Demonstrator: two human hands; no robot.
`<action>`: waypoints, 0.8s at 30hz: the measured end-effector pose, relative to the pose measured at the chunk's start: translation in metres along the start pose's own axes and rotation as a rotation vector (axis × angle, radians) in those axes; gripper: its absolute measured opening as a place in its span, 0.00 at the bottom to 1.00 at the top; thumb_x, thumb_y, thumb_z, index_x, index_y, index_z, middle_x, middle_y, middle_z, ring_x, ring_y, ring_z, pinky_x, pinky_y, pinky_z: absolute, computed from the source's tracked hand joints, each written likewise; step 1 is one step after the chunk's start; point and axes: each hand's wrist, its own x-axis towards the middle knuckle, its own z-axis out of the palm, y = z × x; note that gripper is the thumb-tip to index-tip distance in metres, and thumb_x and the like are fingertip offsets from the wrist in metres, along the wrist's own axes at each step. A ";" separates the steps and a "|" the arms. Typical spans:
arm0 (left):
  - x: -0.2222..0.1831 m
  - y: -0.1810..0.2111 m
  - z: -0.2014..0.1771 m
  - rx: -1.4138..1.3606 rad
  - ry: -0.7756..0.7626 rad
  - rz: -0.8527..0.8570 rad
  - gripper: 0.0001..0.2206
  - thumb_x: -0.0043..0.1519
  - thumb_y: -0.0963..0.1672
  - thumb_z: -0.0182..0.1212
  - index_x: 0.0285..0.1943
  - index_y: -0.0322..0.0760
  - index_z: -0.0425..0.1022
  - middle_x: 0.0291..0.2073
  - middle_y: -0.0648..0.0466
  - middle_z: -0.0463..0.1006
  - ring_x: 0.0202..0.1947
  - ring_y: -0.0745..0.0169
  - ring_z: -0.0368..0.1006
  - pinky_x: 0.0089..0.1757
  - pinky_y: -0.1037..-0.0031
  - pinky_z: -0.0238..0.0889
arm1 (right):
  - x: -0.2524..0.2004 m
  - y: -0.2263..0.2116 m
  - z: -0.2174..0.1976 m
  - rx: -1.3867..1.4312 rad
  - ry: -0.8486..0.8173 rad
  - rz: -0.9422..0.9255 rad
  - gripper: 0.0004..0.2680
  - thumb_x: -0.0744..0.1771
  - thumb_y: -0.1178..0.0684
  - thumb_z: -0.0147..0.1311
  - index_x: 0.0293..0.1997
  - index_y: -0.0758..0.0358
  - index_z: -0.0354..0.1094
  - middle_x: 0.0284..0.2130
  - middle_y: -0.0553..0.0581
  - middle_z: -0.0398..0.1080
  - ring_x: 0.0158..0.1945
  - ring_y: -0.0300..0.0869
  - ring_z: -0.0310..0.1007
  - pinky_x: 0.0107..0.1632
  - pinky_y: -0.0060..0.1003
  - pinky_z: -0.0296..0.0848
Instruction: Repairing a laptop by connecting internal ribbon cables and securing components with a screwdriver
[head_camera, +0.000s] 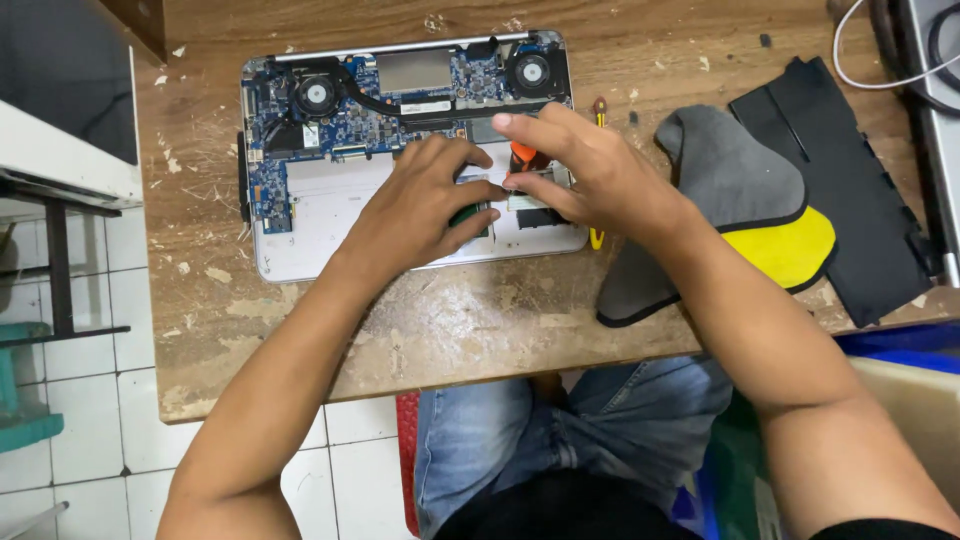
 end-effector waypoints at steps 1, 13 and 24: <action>-0.001 0.000 -0.002 0.004 0.000 0.005 0.10 0.66 0.47 0.65 0.49 0.38 0.79 0.51 0.44 0.71 0.48 0.42 0.66 0.48 0.56 0.60 | 0.004 0.000 0.003 -0.004 0.005 -0.002 0.25 0.72 0.61 0.66 0.75 0.57 0.50 0.40 0.60 0.64 0.40 0.49 0.67 0.43 0.42 0.69; -0.009 0.006 0.009 -0.070 -0.046 -0.160 0.08 0.66 0.48 0.62 0.49 0.44 0.79 0.57 0.49 0.72 0.58 0.45 0.67 0.56 0.55 0.57 | 0.014 -0.020 -0.004 0.226 0.046 0.093 0.21 0.68 0.62 0.60 0.70 0.64 0.60 0.40 0.63 0.72 0.39 0.56 0.78 0.43 0.46 0.77; -0.008 0.008 0.008 -0.112 -0.043 -0.198 0.09 0.65 0.46 0.63 0.51 0.44 0.80 0.57 0.49 0.72 0.60 0.44 0.67 0.59 0.52 0.56 | 0.004 -0.007 0.007 0.202 0.120 0.137 0.24 0.67 0.62 0.63 0.71 0.61 0.57 0.38 0.59 0.71 0.37 0.53 0.79 0.42 0.46 0.77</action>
